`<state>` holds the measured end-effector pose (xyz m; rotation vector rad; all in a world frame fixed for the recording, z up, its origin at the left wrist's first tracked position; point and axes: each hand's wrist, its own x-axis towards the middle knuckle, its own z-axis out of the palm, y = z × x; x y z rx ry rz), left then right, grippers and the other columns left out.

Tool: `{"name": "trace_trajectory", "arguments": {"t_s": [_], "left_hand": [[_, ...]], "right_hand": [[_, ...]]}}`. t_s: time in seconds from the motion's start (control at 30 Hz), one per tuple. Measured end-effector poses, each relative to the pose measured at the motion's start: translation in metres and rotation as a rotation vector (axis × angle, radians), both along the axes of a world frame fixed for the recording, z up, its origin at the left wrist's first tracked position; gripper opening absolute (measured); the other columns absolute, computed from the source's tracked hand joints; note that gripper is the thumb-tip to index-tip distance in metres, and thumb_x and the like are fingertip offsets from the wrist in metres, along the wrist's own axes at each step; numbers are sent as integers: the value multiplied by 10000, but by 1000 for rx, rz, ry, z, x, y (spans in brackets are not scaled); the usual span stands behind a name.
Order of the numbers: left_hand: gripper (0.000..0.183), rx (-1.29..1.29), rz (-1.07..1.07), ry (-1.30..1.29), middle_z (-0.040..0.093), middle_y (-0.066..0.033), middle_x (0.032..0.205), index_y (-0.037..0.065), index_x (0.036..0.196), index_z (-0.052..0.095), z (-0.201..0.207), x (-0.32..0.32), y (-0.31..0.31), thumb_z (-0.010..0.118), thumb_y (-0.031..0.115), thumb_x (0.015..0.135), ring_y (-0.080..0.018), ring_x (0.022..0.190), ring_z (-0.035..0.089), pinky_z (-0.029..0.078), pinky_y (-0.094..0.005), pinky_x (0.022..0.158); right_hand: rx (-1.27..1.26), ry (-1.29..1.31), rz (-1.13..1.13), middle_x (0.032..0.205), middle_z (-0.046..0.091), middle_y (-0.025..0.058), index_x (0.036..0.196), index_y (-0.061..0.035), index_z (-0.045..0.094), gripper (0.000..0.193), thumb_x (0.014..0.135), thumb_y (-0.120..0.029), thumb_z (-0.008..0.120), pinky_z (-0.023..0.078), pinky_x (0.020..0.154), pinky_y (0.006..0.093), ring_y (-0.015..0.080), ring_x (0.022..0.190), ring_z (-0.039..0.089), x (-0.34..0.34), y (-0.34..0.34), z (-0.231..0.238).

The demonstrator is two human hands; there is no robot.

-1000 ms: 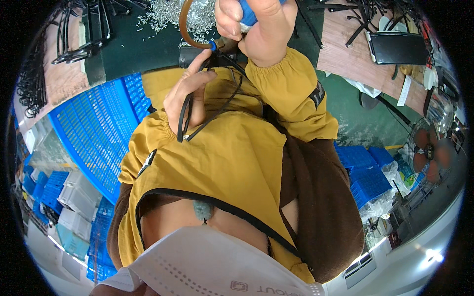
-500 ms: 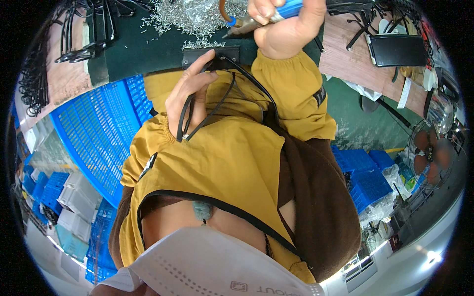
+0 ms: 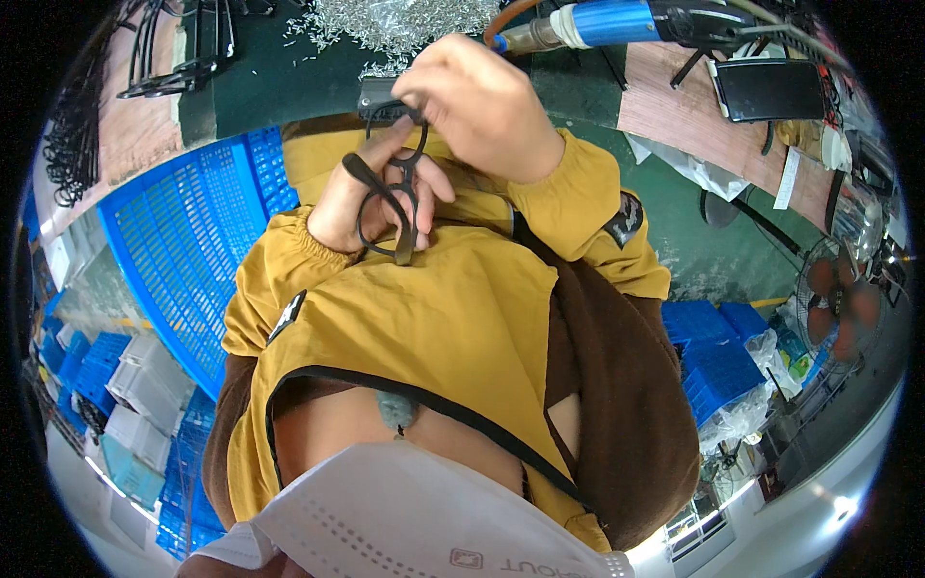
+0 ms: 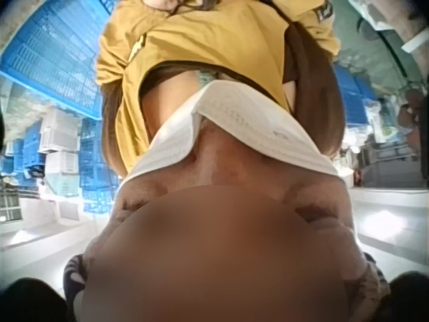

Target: The person repeatedly picks up black cables from a pile, positions them on a work surface, and applies a soldering iron to the cable ends. The person then places the treated cables aside and repeats the process.

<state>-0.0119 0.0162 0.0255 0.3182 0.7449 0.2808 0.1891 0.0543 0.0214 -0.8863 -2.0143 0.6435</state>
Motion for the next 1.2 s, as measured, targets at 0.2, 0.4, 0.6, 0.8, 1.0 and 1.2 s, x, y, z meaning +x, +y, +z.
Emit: {"name": "trace_trajectory", "arguments": {"t_s": [0.2, 0.4, 0.6, 0.8, 1.0, 1.2], "left_hand": [[332, 144, 106, 26, 643, -70, 664, -9, 1225, 641, -5, 1, 9, 524, 257, 1065, -187, 561, 678, 480, -239, 472], [281, 98, 137, 30, 640, -55, 673, 17, 1109, 631, -7, 6, 10, 520, 273, 1076, -176, 564, 669, 410, -232, 431], [294, 61, 157, 12, 639, -35, 697, 32, 1163, 647, -12, 5, 5, 546, 296, 1082, -160, 622, 682, 478, -213, 494], [347, 30, 170, -29, 631, 0, 742, 59, 1282, 656, -13, 7, 3, 557, 325, 1082, -117, 646, 656, 477, -213, 526], [361, -253, 268, -133, 565, 17, 719, 91, 1366, 555, -15, 23, -14, 551, 322, 1089, -84, 561, 534, 379, -206, 439], [286, -298, 330, -305, 538, 19, 707, 125, 1300, 578, -27, 23, -13, 522, 323, 1101, -90, 533, 493, 374, -217, 453]], "right_hand": [[21, -79, -90, 898, 693, 99, 925, 10, 738, 68, 860, -11, 740, 556, 673, 312, 239, 771, 667, -3, 12, -4], [39, -38, -81, 861, 666, 99, 965, 12, 737, 126, 843, -15, 758, 539, 636, 316, 234, 745, 653, -4, 16, -18], [24, -64, -205, 989, 732, 138, 976, 21, 738, 113, 866, -8, 740, 563, 697, 316, 253, 803, 681, 0, -10, -22], [304, 905, -763, 1075, 643, 186, 1135, 43, 564, 262, 1033, -198, 544, 589, 814, 340, 297, 936, 657, 50, 6, -2], [-115, 1262, -199, 931, 512, 51, 1283, -83, 551, 471, 1015, -467, 603, 433, 655, 277, 177, 876, 496, 57, 74, -22], [-424, 1149, 221, 787, 517, -26, 1349, -236, 583, 480, 1019, -584, 557, 373, 513, 251, 105, 606, 479, 27, 48, -18]]}}
